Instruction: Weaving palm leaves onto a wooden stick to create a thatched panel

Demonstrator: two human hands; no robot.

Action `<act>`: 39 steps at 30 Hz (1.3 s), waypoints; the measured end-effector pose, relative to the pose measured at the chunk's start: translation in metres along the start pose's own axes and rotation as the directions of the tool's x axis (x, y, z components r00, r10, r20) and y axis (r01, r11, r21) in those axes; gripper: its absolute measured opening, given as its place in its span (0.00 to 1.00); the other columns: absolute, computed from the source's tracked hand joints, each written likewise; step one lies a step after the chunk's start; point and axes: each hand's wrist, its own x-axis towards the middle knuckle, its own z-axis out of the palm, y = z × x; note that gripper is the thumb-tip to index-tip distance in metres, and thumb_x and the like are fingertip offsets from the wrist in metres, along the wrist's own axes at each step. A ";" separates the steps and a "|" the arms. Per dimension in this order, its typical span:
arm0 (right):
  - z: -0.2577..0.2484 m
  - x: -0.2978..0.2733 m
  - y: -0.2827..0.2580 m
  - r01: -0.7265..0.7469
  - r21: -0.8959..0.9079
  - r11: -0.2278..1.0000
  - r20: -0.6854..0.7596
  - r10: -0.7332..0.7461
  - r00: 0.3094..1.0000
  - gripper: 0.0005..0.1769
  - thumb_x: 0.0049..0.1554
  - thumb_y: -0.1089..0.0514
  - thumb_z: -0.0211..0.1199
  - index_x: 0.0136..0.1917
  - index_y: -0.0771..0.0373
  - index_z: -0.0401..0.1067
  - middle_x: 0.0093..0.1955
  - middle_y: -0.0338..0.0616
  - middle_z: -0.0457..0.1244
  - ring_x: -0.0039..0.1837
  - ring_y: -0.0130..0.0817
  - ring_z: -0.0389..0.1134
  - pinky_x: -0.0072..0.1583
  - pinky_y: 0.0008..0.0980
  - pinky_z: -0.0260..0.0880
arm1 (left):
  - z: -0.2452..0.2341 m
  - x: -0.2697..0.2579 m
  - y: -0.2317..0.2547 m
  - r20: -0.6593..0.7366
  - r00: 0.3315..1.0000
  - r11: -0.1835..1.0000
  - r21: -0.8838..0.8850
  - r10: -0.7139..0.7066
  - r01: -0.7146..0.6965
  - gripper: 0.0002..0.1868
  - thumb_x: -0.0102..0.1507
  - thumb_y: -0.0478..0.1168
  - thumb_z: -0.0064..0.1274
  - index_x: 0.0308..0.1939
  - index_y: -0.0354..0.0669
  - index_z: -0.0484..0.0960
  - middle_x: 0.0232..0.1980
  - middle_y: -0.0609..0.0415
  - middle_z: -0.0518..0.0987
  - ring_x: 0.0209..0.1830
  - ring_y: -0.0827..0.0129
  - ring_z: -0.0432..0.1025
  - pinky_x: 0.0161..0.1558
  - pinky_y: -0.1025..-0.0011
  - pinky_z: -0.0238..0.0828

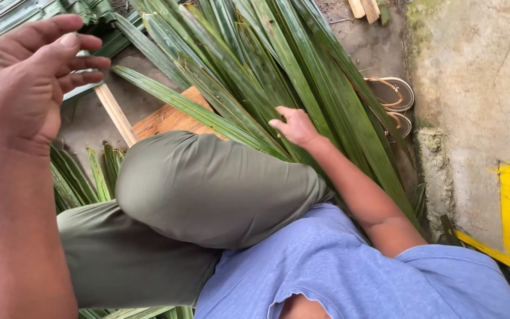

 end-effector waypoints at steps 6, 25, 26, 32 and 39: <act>0.031 0.010 0.035 0.145 -0.457 0.877 0.196 -0.059 0.979 0.35 0.64 0.31 0.45 0.71 0.54 0.69 0.61 0.42 0.63 0.59 0.45 0.67 0.60 0.40 0.67 | 0.003 -0.001 -0.003 -0.021 1.000 0.998 0.053 -0.017 0.018 0.12 0.75 0.38 0.53 0.62 0.48 0.81 0.51 0.61 0.84 0.43 0.81 0.84 0.46 0.90 0.86; -0.027 0.082 0.094 -0.083 -0.395 0.915 -0.584 -0.181 0.792 0.17 0.48 0.75 0.57 0.43 0.56 0.58 0.30 0.38 0.61 0.32 0.39 0.65 0.42 0.44 0.70 | 0.013 0.001 -0.006 0.059 0.997 0.987 0.158 -0.047 0.037 0.14 0.73 0.40 0.55 0.63 0.44 0.81 0.52 0.57 0.84 0.43 0.77 0.82 0.45 0.87 0.82; -0.033 0.084 0.091 -0.077 -0.378 0.922 -0.592 -0.177 0.786 0.19 0.48 0.76 0.56 0.46 0.56 0.57 0.32 0.40 0.62 0.34 0.41 0.67 0.43 0.46 0.71 | 0.013 0.000 -0.005 0.056 0.997 0.986 0.165 -0.050 0.040 0.15 0.73 0.40 0.56 0.63 0.42 0.80 0.52 0.56 0.84 0.43 0.76 0.82 0.45 0.86 0.82; -0.030 0.085 0.024 0.034 -0.606 0.795 -0.557 -0.454 0.695 0.29 0.44 0.79 0.60 0.56 0.59 0.65 0.64 0.45 0.62 0.68 0.41 0.64 0.75 0.40 0.61 | 0.017 0.003 -0.005 0.067 0.996 0.985 0.164 -0.058 0.046 0.16 0.71 0.40 0.56 0.63 0.40 0.80 0.51 0.54 0.84 0.42 0.74 0.81 0.46 0.85 0.82; 0.081 0.102 0.015 -0.079 -0.320 0.944 -0.162 0.028 0.986 0.21 0.62 0.65 0.48 0.68 0.62 0.68 0.61 0.51 0.63 0.46 0.35 0.68 0.55 0.35 0.75 | 0.020 0.004 -0.009 0.117 0.991 0.987 0.151 -0.066 0.048 0.20 0.70 0.41 0.56 0.64 0.36 0.79 0.51 0.52 0.83 0.42 0.73 0.80 0.46 0.83 0.81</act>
